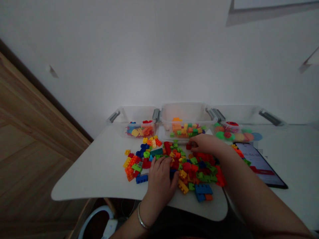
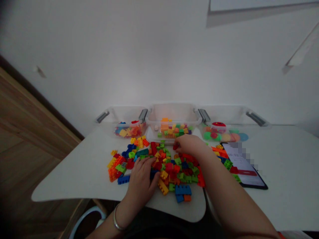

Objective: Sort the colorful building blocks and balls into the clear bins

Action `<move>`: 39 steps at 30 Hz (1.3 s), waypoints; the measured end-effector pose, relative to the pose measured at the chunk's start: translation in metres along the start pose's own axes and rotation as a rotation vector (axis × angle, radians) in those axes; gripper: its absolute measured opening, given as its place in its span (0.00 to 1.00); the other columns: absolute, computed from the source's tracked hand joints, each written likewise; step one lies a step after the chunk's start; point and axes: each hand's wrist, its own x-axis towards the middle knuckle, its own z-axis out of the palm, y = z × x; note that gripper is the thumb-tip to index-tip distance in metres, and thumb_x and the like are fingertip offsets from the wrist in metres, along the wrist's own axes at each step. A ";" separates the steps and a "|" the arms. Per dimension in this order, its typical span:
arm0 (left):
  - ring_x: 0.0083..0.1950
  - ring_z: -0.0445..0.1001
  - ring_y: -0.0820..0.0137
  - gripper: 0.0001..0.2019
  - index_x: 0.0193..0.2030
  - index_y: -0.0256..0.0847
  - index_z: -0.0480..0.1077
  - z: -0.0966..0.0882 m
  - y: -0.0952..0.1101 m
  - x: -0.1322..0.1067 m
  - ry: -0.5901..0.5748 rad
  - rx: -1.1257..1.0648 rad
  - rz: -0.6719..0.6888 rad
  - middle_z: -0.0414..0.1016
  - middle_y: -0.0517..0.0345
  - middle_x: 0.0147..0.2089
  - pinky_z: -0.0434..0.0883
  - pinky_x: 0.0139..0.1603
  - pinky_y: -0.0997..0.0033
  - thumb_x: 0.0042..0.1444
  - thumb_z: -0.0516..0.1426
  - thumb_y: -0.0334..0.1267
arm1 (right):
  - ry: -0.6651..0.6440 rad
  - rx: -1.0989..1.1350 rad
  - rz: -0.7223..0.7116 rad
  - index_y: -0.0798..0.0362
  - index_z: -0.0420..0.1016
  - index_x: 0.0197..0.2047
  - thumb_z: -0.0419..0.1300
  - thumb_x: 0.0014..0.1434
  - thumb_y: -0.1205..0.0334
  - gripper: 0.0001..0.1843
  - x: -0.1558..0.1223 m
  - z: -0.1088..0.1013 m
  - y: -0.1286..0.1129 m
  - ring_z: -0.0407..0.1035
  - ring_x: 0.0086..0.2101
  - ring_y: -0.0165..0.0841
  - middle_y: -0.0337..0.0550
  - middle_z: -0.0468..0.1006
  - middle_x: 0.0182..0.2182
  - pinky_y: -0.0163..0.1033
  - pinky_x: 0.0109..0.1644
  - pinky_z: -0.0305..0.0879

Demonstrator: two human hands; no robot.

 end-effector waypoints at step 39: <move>0.57 0.71 0.54 0.18 0.56 0.36 0.66 0.000 0.000 0.000 -0.005 -0.013 0.002 0.75 0.46 0.53 0.61 0.64 0.39 0.58 0.55 0.36 | 1.018 0.267 -0.233 0.49 0.76 0.41 0.59 0.58 0.54 0.11 -0.058 -0.043 0.025 0.70 0.30 0.33 0.42 0.77 0.33 0.40 0.35 0.67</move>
